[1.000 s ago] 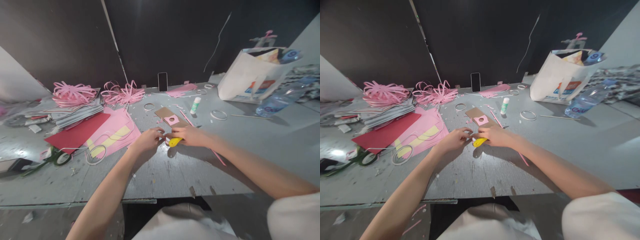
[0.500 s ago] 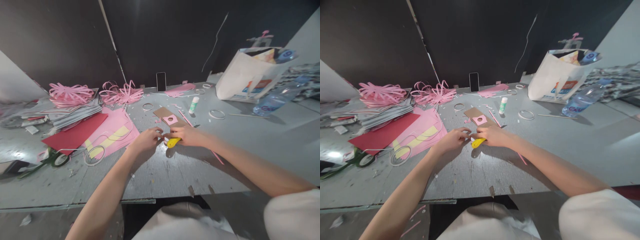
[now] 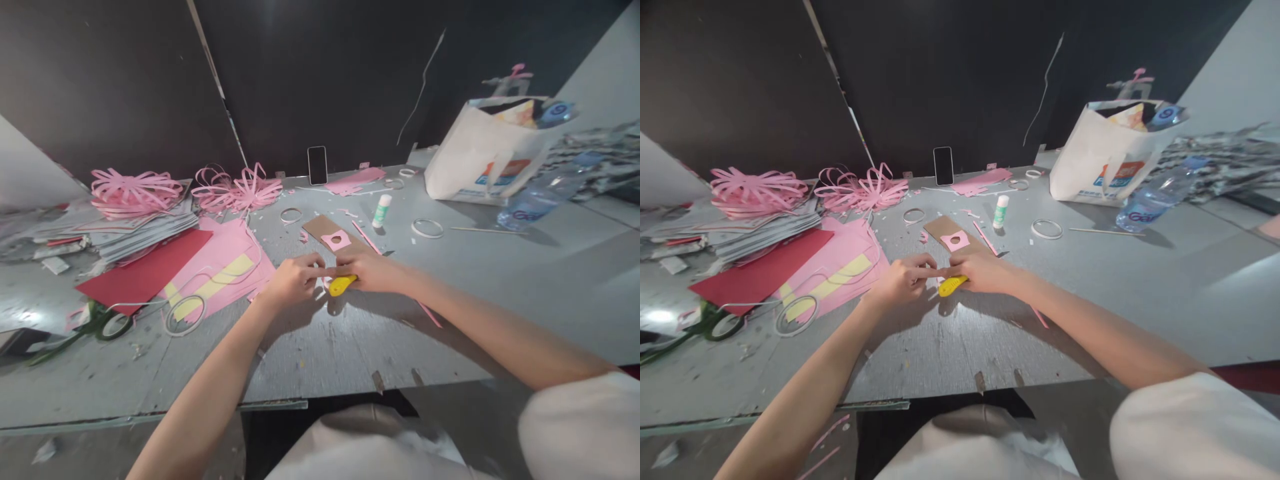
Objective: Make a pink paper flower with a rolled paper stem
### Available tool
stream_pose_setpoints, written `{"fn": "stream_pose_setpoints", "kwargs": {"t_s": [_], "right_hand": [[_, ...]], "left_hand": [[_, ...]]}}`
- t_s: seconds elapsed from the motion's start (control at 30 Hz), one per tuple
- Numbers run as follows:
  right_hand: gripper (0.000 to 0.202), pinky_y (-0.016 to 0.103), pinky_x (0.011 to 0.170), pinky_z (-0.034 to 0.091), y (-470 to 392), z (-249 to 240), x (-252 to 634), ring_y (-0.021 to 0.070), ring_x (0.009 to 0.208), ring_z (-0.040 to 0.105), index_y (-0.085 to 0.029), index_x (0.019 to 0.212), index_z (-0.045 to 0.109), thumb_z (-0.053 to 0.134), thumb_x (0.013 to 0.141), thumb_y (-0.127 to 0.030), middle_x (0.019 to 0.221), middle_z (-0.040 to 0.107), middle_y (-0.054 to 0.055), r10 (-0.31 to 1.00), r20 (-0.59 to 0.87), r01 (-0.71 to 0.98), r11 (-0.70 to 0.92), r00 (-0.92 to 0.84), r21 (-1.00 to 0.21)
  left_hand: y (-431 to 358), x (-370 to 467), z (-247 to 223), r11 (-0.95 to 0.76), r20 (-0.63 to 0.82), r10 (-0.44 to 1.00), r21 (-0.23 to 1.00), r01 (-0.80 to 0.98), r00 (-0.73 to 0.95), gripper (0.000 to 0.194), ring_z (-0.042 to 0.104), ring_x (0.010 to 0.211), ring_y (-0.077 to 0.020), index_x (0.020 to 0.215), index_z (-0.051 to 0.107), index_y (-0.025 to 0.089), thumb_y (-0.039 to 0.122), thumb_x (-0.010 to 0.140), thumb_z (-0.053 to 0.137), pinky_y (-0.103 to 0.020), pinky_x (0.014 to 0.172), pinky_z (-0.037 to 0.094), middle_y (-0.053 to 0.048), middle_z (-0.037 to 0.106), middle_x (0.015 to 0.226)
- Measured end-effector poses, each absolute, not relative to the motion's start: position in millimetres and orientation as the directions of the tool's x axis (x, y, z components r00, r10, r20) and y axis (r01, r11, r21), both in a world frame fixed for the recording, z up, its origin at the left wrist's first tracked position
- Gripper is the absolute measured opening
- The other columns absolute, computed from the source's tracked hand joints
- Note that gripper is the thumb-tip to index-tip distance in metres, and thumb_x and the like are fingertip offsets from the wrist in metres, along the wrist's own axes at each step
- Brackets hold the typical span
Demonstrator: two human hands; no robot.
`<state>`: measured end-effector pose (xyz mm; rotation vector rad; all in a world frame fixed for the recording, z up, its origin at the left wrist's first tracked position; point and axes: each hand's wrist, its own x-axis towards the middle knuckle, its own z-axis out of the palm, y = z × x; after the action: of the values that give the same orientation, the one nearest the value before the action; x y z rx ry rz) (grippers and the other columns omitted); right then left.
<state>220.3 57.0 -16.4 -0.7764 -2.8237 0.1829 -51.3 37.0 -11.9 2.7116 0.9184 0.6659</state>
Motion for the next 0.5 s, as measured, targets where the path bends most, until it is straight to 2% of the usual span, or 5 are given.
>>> {"fn": "stream_pose_setpoints", "kwargs": {"t_s": [0.13, 0.33, 0.5], "right_hand": [[0.028, 0.029, 0.071, 0.037, 55.8, -15.6, 220.1, 0.0185, 0.081, 0.061, -0.025, 0.117, 0.081, 0.072, 0.094, -0.013, 0.094, 0.069, 0.003, 0.553, 0.143, 0.520, 0.828, -0.821, -0.211], [0.029, 0.031, 0.071, 0.038, 54.4, -12.2, 219.6, 0.0193, 0.078, 0.060, -0.026, 0.123, 0.081, 0.069, 0.098, -0.019, 0.092, 0.067, 0.003, 0.553, 0.120, 0.517, 0.822, -0.825, -0.238], [0.030, 0.031, 0.072, 0.039, 55.6, -13.3, 219.5, 0.0197, 0.081, 0.062, -0.028, 0.126, 0.081, 0.071, 0.099, -0.021, 0.094, 0.068, 0.003, 0.570, 0.119, 0.524, 0.805, -0.813, -0.278]], "left_hand": [[37.7, -50.3, -15.0, -0.780, 0.323, 0.623, 0.314, 0.541, 0.712, 0.058, 0.073, 0.090, -0.0155, 0.120, 0.083, 0.031, -0.004, 0.085, 0.053, -0.026, 0.078, 0.056, -0.003, 0.078, 0.117], [36.2, -52.1, -14.2, -0.805, 0.316, 0.587, 0.325, 0.496, 0.746, 0.059, 0.076, 0.103, -0.0180, 0.118, 0.083, 0.032, -0.004, 0.085, 0.052, -0.029, 0.087, 0.059, -0.003, 0.077, 0.126], [36.5, -52.2, -16.4, -0.800, 0.306, 0.597, 0.304, 0.518, 0.742, 0.058, 0.077, 0.103, -0.0178, 0.120, 0.083, 0.033, -0.003, 0.087, 0.052, -0.029, 0.088, 0.060, -0.003, 0.077, 0.129]]}}
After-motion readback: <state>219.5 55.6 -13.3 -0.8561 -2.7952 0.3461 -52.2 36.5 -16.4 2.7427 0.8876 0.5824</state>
